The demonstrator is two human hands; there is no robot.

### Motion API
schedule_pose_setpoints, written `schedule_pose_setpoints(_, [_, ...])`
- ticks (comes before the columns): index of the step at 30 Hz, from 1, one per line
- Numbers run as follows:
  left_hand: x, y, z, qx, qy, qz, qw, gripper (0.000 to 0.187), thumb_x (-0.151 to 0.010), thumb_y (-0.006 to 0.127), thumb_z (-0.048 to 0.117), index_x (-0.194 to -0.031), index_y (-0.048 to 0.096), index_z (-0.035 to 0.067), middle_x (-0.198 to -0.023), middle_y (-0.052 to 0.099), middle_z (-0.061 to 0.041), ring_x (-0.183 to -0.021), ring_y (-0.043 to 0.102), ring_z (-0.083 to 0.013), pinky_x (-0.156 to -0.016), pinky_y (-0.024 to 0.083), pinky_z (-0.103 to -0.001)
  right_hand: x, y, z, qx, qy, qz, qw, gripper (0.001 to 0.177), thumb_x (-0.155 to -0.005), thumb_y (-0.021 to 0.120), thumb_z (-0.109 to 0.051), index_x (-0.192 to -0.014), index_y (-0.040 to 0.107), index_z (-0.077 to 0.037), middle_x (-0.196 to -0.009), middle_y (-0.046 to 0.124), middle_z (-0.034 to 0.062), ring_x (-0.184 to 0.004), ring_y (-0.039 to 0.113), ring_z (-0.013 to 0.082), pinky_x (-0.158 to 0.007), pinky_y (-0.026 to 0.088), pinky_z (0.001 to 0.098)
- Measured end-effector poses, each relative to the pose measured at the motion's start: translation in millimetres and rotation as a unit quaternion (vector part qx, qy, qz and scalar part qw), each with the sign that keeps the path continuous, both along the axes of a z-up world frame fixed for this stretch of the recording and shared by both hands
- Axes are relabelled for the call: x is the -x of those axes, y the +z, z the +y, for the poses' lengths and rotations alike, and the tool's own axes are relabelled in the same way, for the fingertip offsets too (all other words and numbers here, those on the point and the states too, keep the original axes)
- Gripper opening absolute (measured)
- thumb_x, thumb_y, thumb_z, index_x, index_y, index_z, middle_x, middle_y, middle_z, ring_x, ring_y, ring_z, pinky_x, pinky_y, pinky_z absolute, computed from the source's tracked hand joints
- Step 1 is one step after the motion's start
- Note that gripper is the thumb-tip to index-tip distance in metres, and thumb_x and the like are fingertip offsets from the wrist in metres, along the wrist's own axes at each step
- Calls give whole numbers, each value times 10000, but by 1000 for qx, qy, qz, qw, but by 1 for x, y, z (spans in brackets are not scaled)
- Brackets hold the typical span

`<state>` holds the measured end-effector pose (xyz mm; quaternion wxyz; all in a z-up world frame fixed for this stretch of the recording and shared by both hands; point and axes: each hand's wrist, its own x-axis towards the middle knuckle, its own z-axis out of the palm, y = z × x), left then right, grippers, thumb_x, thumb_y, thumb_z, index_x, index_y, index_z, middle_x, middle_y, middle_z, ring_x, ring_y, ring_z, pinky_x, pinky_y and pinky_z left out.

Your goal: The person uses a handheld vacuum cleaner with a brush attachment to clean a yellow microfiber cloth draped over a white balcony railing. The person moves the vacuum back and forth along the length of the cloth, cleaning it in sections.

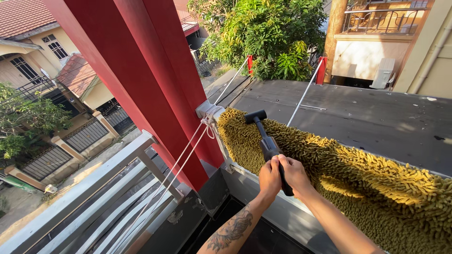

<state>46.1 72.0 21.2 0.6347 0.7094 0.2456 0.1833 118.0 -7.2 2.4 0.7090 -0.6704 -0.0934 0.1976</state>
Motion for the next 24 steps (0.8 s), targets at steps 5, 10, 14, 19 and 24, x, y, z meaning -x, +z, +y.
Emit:
schedule_pose_setpoints(5, [43,3,-25,-48,-49,-23,997,529,-1038,434,488,-1027,695,28,-831,711,-144,-781,690,-258,-739,513,-406,48,3,-42,12,-37,57,998,388,-998,563,-369,-924,737,-31,-714,570,39,-625,505,158,-569,415,369])
schedule_pose_setpoints(10, [37,0,-20,-32,-57,8,998,518,-1041,423,478,-1017,684,32,-786,690,-160,-739,677,-298,-726,519,-437,41,1,-39,5,-23,34,999,415,-1012,574,-374,-891,714,-3,-713,585,38,-612,506,148,-558,423,362])
schedule_pose_setpoints(14, [-5,-9,11,-65,5,-37,997,536,-1047,439,470,-991,701,6,-797,686,-127,-738,647,-260,-713,502,-414,1,-2,6,-19,-14,-8,1000,429,-1011,587,-370,-871,704,18,-735,614,11,-650,543,114,-605,456,315])
schedule_pose_setpoints(19, [-4,-9,23,-40,-31,-42,998,588,-1063,430,466,-922,679,-47,-718,646,-140,-650,604,-256,-652,496,-405,4,-4,7,-66,6,-27,997,421,-1009,593,-373,-876,718,7,-730,624,8,-638,540,102,-594,448,298])
schedule_pose_setpoints(24, [41,0,2,57,-76,-16,995,490,-1035,454,442,-1010,686,11,-758,655,-82,-677,606,-186,-642,503,-385,52,20,-20,25,-16,79,996,416,-989,555,-396,-866,704,-27,-609,562,85,-421,516,207,-405,396,369])
